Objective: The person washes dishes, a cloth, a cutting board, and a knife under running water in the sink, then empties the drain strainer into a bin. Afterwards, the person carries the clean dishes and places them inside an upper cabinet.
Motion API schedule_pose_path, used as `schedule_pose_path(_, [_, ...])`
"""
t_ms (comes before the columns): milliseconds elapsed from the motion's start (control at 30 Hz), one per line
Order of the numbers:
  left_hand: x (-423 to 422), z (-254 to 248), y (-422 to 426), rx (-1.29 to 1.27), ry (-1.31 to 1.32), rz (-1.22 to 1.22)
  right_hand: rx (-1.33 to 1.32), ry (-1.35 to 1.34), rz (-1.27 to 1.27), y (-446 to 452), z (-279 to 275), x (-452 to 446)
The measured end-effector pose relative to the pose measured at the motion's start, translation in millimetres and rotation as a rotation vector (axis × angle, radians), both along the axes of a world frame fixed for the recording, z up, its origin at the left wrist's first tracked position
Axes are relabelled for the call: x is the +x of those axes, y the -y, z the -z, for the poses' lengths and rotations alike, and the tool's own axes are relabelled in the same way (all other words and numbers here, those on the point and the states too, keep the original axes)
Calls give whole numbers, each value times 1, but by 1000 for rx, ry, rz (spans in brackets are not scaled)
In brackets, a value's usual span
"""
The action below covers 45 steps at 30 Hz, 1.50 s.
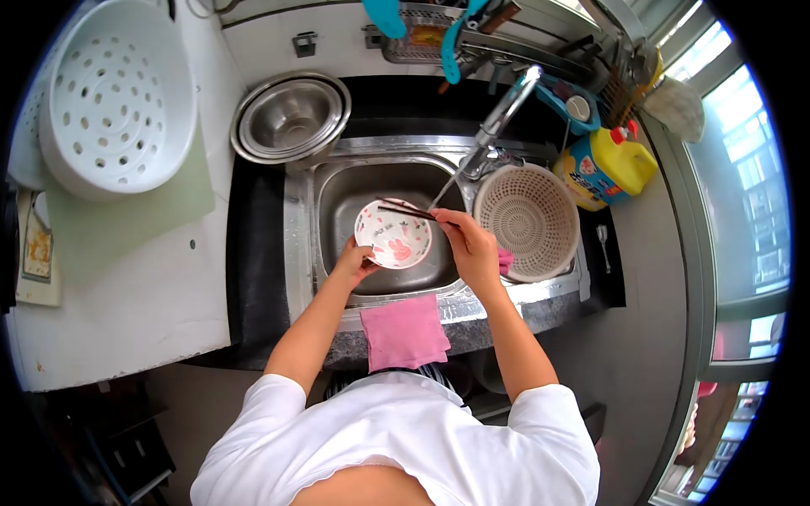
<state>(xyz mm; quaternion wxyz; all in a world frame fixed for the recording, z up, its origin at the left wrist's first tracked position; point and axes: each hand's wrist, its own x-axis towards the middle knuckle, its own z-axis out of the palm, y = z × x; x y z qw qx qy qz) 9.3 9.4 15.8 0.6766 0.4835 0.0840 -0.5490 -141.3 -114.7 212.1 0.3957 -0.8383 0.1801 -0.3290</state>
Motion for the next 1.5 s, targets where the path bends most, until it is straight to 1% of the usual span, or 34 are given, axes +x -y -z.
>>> schedule_pose_path(33, [0,-1,5,4,3,3,3,0,15,6,5,-3])
schedule_pose_path(100, [-6,-5,10,15,13,43,129,-236,26,19,16,-1])
schedule_pose_path(133, [-9,-10,14,6,-8,39,155,-278,15,30,28,6])
schedule_pose_path(167, [-12,-13,18,-6,-28,30,160,-274,24,38,36,15])
schedule_pose_path(233, [-20,-18,22,-2,-28,45,291,-189,-5,56,46,34])
schedule_pose_path(267, [-24,-20,23,5,-48,26,297,-185,-4,65,52,39])
schedule_pose_path(333, [-26,-17,24,12,-58,3,270,-321,-38,81,55,48])
schedule_pose_path(367, [-27,-16,25,11,-37,32,270,-317,-41,88,56,51])
schedule_pose_path(433, [-32,-22,23,15,-21,60,310,-306,-115,89,50,52])
schedule_pose_path(467, [-34,-25,24,9,-11,69,405,-202,-182,88,47,53])
schedule_pose_path(600, [-38,-36,28,-28,-29,51,483,-158,-241,84,24,50])
schedule_pose_path(667, [-38,-36,32,-31,-21,51,503,-310,-170,87,16,49])
schedule_pose_path(700, [-38,-37,33,-34,-14,51,504,-309,-171,89,16,50])
schedule_pose_path(767, [-38,-40,36,-49,-10,53,388,-351,-117,93,19,50])
schedule_pose_path(800, [-39,-41,37,-65,-6,57,389,-349,-117,93,18,49])
schedule_pose_path(867, [-40,-42,39,-54,-8,50,418,-193,-218,94,18,46])
schedule_pose_path(900, [-40,-41,41,-45,-11,42,418,-192,-218,95,18,45])
schedule_pose_path(967, [-40,-40,43,-45,-16,35,490,-180,-327,95,17,41])
schedule_pose_path(1000, [-40,-39,44,-45,-19,28,465,-253,-327,92,8,39])
schedule_pose_path(1033, [-39,-37,45,-47,-19,31,463,-253,-324,91,8,39])
schedule_pose_path(1100, [-38,-33,47,-53,-15,32,385,-266,-236,91,11,38])
schedule_pose_path(1167, [-38,-29,48,-56,-20,19,342,-307,-218,94,10,34])
schedule_pose_path(1233, [-37,-27,47,-59,-24,7,322,-199,-229,102,11,29])
schedule_pose_path(1267, [-37,-25,45,-81,-22,-10,346,-135,-180,110,10,24])
schedule_pose_path(1300, [-35,-24,43,-102,-22,-29,393,-15,-188,115,-2,16])
schedule_pose_path(1333, [-34,-26,40,-72,-16,-43,322,-73,-98,121,-23,6])
schedule_pose_path(1367, [-29,-23,37,-71,-18,-44,314,-3,-49,135,-27,-3])
schedule_pose_path(1400, [-24,-17,32,-105,2,-42,407,121,-35,141,-38,-10])
schedule_pose_path(1433, [-20,-16,28,-140,22,-41,393,145,-16,153,-44,-19])
schedule_pose_path(1467, [-16,-15,25,-143,15,-46,453,169,18,161,-48,-27])
schedule_pose_path(1500, [-11,-10,26,-143,15,-52,439,159,58,177,-43,-33])
